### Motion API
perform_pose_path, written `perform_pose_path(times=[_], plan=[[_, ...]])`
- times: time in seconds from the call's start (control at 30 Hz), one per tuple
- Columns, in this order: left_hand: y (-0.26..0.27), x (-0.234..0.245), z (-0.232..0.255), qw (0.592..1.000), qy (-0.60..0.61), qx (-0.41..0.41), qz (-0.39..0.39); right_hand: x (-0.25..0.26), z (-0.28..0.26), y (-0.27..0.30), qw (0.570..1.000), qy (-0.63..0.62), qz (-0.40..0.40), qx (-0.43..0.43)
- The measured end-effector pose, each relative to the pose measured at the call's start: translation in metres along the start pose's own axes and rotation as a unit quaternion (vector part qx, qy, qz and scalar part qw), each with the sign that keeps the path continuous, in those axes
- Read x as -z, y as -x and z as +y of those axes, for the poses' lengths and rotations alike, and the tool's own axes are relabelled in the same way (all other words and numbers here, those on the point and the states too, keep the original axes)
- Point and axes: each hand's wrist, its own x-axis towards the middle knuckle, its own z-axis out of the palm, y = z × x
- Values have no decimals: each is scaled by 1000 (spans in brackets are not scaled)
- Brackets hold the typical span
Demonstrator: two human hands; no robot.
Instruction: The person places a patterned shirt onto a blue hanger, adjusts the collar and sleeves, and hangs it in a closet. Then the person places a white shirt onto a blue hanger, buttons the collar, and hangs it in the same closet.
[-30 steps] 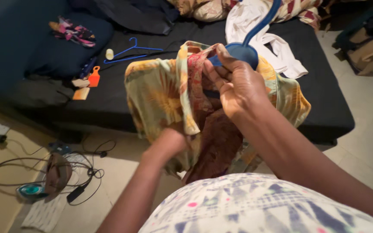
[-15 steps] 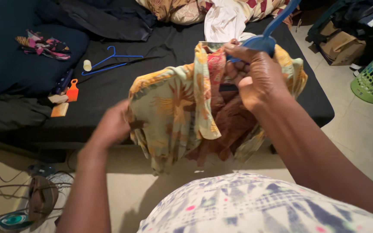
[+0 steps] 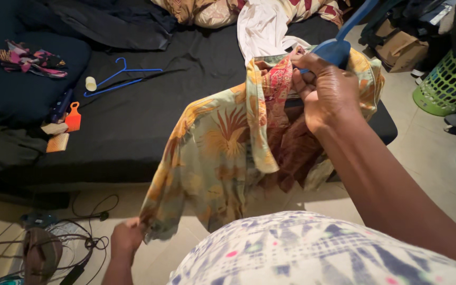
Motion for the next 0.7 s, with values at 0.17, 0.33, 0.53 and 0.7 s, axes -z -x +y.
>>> perform_pose_path(times=[0.17,0.33,0.53,0.7], plan=[[2,31,43,978,-130,-15,160,-16,-2,10,999,11,-27,25],[69,128,227,886,168,-341,266,-39,17,42,996,83,-10,-32],[123,118,360,940,61,-303,-147,-43,37,56,989,70,-114,-68],[114,95,363,827,416,-236,-295,-40,43,60,984,90,-127,-86]])
